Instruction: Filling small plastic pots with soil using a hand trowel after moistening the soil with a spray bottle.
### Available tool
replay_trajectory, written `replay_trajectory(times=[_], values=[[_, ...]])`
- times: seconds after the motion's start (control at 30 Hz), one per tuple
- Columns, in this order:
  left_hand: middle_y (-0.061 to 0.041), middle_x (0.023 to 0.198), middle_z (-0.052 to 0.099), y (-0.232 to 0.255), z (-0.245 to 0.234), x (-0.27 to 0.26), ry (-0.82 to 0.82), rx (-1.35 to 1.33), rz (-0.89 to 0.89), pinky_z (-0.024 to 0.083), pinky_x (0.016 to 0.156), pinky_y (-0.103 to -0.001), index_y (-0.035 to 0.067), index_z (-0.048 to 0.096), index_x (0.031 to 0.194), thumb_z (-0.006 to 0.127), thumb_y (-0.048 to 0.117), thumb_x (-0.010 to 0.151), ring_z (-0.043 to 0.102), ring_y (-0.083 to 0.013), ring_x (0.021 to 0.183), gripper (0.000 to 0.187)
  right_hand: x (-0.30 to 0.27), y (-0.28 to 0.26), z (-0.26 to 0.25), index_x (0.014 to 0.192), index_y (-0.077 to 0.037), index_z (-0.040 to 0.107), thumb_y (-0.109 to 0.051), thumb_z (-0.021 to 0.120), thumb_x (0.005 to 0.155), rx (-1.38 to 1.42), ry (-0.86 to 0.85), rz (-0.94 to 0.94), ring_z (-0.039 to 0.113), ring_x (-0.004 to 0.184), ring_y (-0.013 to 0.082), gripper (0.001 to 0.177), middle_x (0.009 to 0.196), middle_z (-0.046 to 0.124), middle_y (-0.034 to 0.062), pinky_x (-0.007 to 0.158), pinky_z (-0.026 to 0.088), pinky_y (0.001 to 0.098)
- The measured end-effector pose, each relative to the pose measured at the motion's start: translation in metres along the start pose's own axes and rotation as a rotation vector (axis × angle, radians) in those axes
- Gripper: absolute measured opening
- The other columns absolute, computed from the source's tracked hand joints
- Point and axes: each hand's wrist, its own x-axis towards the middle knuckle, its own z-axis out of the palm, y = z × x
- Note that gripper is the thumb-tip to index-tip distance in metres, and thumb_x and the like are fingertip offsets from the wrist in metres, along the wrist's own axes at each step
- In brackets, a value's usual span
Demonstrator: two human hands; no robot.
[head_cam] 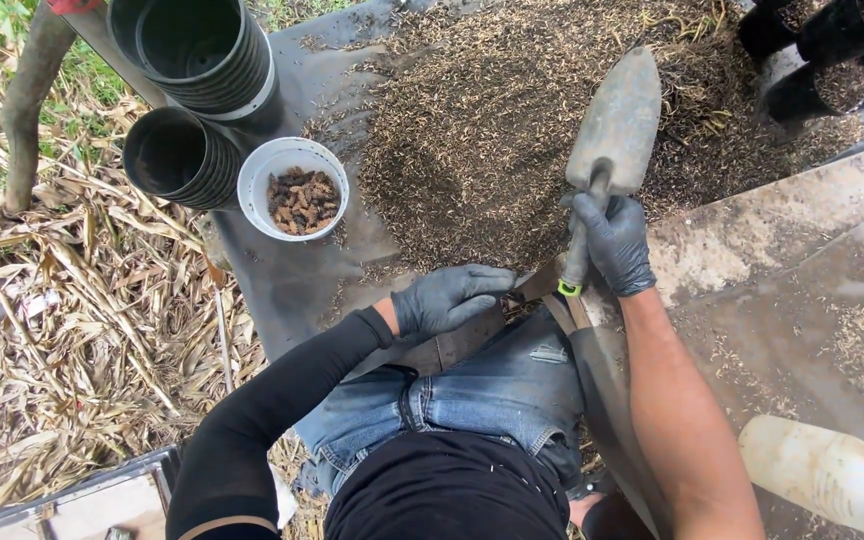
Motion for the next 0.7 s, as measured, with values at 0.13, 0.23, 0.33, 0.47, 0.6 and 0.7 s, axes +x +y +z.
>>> replay_trajectory(times=[0.13, 0.23, 0.33, 0.47, 0.6, 0.7], values=[[-0.023, 0.141, 0.062, 0.011, -0.023, 0.038, 0.064, -0.158, -0.087, 0.047, 0.112, -0.053, 0.007, 0.062, 0.142, 0.049, 0.022, 0.108, 0.056, -0.0417, 0.133, 0.039, -0.001, -0.005, -0.001, 0.089, -0.005, 0.075, -0.037, 0.07, 0.101, 0.012, -0.005, -0.027, 0.067, 0.069, 0.0165, 0.034, 0.07, 0.069, 0.0094, 0.07, 0.054, 0.0325], [-0.019, 0.142, 0.063, 0.036, -0.056, 0.07, 0.238, -0.28, -0.106, 0.044, 0.117, -0.049, 0.008, 0.062, 0.142, 0.05, 0.024, 0.11, 0.057, -0.0352, 0.136, 0.038, -0.003, -0.008, 0.0, 0.089, -0.005, 0.074, -0.036, 0.07, 0.102, 0.004, -0.007, -0.045, 0.066, 0.07, 0.0162, 0.034, 0.072, 0.07, 0.0099, 0.071, 0.053, 0.0326], [-0.017, 0.141, 0.064, 0.06, -0.08, 0.086, 0.352, -0.365, -0.082, 0.044, 0.118, -0.046, 0.008, 0.062, 0.141, 0.048, 0.027, 0.112, 0.058, -0.031, 0.135, 0.037, -0.008, -0.033, 0.001, 0.092, -0.005, 0.075, -0.036, 0.068, 0.102, 0.007, -0.011, -0.049, 0.065, 0.072, 0.0152, 0.033, 0.075, 0.071, 0.009, 0.073, 0.053, 0.0318], [-0.024, 0.131, 0.068, 0.057, -0.061, 0.073, 0.279, -0.415, -0.199, 0.051, 0.11, -0.05, 0.003, 0.067, 0.133, 0.045, 0.028, 0.112, 0.066, -0.0368, 0.125, 0.039, -0.007, -0.031, 0.001, 0.091, -0.003, 0.074, -0.034, 0.07, 0.101, 0.012, 0.002, -0.042, 0.065, 0.073, 0.0155, 0.033, 0.075, 0.07, 0.0094, 0.074, 0.053, 0.0331], [-0.022, 0.112, 0.076, 0.035, -0.019, 0.034, 0.177, -0.28, -0.353, 0.056, 0.098, -0.051, 0.002, 0.073, 0.12, 0.057, 0.029, 0.107, 0.072, -0.0367, 0.109, 0.034, 0.0, -0.006, -0.002, 0.097, -0.007, 0.078, -0.036, 0.069, 0.101, 0.031, -0.016, -0.027, 0.066, 0.071, 0.0144, 0.031, 0.073, 0.07, 0.0074, 0.075, 0.054, 0.0303], [-0.02, 0.106, 0.077, 0.038, -0.005, 0.018, 0.13, -0.194, -0.393, 0.058, 0.093, -0.048, 0.006, 0.073, 0.113, 0.054, 0.032, 0.107, 0.073, -0.0343, 0.106, 0.033, -0.001, -0.008, -0.001, 0.095, -0.007, 0.077, -0.036, 0.07, 0.1, 0.044, -0.012, -0.016, 0.065, 0.07, 0.0136, 0.031, 0.072, 0.07, 0.0072, 0.074, 0.054, 0.0308]])
